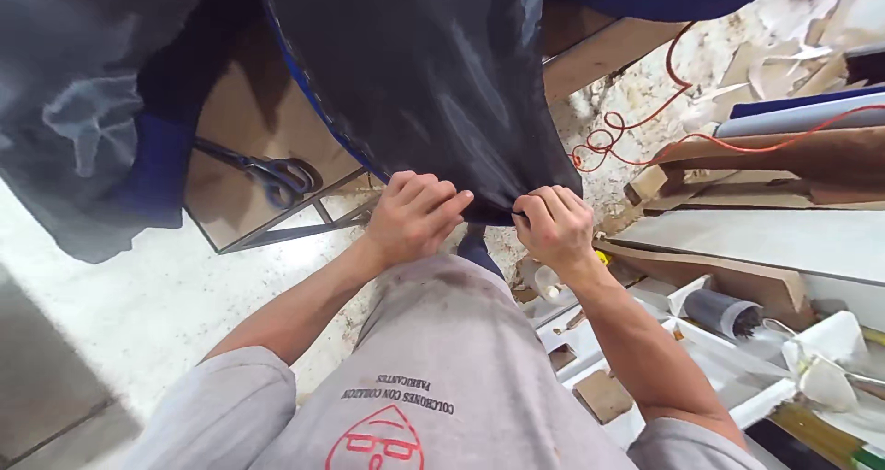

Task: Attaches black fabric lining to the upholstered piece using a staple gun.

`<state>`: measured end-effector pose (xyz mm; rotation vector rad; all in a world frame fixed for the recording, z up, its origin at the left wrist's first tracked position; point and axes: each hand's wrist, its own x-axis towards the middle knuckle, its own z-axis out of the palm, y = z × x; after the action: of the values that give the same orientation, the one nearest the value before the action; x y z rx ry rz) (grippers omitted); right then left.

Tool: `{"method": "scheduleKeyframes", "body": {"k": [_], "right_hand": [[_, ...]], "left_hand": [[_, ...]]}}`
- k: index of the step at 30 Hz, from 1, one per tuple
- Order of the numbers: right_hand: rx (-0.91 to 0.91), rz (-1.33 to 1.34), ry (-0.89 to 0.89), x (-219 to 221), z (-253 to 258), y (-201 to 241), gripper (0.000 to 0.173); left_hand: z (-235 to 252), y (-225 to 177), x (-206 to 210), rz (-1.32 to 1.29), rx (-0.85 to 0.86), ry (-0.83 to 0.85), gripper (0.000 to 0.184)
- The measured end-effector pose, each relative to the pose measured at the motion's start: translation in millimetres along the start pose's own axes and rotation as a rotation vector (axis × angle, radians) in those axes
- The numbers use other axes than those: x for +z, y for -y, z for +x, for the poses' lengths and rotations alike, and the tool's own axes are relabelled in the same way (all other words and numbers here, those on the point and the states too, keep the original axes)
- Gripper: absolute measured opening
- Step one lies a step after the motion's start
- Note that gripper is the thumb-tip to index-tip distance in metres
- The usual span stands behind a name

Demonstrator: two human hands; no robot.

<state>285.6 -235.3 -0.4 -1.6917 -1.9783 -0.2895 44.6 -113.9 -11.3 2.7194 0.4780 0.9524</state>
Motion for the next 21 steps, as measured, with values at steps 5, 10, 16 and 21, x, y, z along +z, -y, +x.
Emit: {"method": "scheduleKeyframes", "body": {"k": [5, 10, 16, 21], "right_hand": [[0.017, 0.009, 0.1, -10, 6, -6, 0.015], [-0.048, 0.026, 0.105, -30, 13, 4, 0.036], [-0.121, 0.023, 0.089, 0, 10, 17, 0.02], [-0.204, 0.058, 0.058, 7, 3, 6, 0.016]], "left_hand": [[7, 1, 17, 0.063, 0.105, -0.007, 0.023], [4, 5, 17, 0.039, 0.142, -0.06, 0.019], [1, 3, 22, 0.025, 0.134, -0.076, 0.019], [1, -4, 27, -0.012, 0.08, -0.061, 0.019]]}}
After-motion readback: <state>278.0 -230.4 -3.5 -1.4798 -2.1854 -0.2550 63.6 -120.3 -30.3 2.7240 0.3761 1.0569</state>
